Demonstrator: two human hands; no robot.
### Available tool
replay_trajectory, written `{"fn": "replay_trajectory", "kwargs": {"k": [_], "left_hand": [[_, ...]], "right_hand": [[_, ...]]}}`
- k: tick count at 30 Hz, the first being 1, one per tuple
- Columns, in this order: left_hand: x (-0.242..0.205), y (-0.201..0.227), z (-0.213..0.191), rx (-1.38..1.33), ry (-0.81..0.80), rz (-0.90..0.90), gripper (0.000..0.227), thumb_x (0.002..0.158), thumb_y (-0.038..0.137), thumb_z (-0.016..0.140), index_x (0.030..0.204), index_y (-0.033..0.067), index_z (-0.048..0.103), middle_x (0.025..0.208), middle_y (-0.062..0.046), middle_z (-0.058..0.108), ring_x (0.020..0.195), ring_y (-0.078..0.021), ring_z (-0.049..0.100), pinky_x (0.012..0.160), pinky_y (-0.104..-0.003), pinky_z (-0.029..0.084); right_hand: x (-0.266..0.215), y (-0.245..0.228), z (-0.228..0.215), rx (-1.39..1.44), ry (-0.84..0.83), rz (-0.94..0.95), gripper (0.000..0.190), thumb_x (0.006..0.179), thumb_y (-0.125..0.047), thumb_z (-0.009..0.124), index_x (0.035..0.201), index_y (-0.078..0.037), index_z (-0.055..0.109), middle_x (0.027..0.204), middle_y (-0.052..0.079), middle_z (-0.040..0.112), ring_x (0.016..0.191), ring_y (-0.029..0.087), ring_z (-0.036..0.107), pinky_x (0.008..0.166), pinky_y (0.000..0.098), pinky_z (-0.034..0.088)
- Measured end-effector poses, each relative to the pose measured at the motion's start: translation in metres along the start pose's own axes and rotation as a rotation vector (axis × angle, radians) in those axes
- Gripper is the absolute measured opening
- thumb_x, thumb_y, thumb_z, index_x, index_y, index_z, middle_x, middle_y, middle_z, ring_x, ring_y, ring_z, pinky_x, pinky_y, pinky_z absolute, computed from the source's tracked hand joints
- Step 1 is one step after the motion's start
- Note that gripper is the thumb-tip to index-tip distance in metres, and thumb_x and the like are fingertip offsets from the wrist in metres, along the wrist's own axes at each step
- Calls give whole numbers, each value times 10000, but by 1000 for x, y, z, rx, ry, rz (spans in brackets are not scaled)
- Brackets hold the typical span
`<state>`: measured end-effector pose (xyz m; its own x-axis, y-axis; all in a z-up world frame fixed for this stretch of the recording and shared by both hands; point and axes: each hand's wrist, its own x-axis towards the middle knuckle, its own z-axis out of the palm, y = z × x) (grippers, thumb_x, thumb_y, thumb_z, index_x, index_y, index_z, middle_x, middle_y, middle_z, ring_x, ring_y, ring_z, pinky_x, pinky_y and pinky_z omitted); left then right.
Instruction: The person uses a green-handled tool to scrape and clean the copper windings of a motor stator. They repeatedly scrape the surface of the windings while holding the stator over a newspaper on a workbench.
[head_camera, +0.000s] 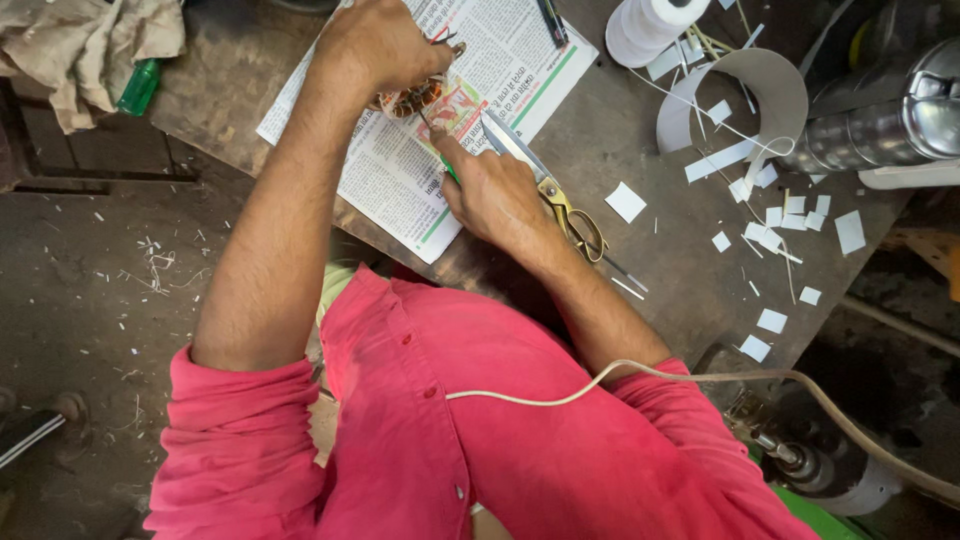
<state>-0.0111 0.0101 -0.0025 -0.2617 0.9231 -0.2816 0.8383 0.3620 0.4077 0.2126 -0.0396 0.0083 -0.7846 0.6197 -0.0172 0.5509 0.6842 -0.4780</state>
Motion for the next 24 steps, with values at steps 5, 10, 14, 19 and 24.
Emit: {"fn": "replay_trajectory", "kwargs": {"k": [5, 10, 14, 19, 24], "left_hand": [[-1, -2, -2, 17, 16, 23, 564, 816, 521, 773, 1025, -2, 757, 1004, -264, 725, 947, -386, 718, 869, -457, 551], [5, -4, 2, -23, 48, 76, 544, 825, 534, 756, 1035, 32, 763, 977, -249, 728, 929, -392, 718, 862, -461, 548], [0, -8, 11, 7, 8, 62, 538, 870, 546, 717, 1035, 36, 764, 952, -248, 732, 906, -407, 721, 844, -479, 550], [-3, -5, -12, -10, 38, 72, 585, 853, 552, 755, 966, -22, 768, 946, -284, 713, 914, -408, 718, 839, -463, 564], [-17, -4, -5, -155, -110, -48, 504, 824, 490, 684, 1057, 47, 750, 947, -239, 746, 885, -377, 770, 828, -465, 596]], "right_hand": [[2, 0, 3, -7, -35, -4, 508, 894, -154, 661, 1388, -96, 560, 709, 223, 690, 664, 432, 695, 600, 562, 538], [15, -2, 10, 12, 29, -8, 520, 893, -112, 640, 1403, -75, 549, 732, 213, 704, 676, 422, 705, 638, 561, 554], [33, 15, 13, 26, -57, -71, 540, 841, -123, 674, 1369, -103, 560, 860, 207, 732, 750, 394, 735, 659, 520, 589], [45, 15, 14, -62, -48, -69, 569, 805, -175, 732, 1346, -89, 575, 843, 224, 725, 739, 425, 720, 621, 540, 574], [25, 2, 21, -56, -24, -31, 504, 891, -196, 709, 1360, -81, 566, 788, 216, 722, 725, 424, 718, 625, 548, 559]]}}
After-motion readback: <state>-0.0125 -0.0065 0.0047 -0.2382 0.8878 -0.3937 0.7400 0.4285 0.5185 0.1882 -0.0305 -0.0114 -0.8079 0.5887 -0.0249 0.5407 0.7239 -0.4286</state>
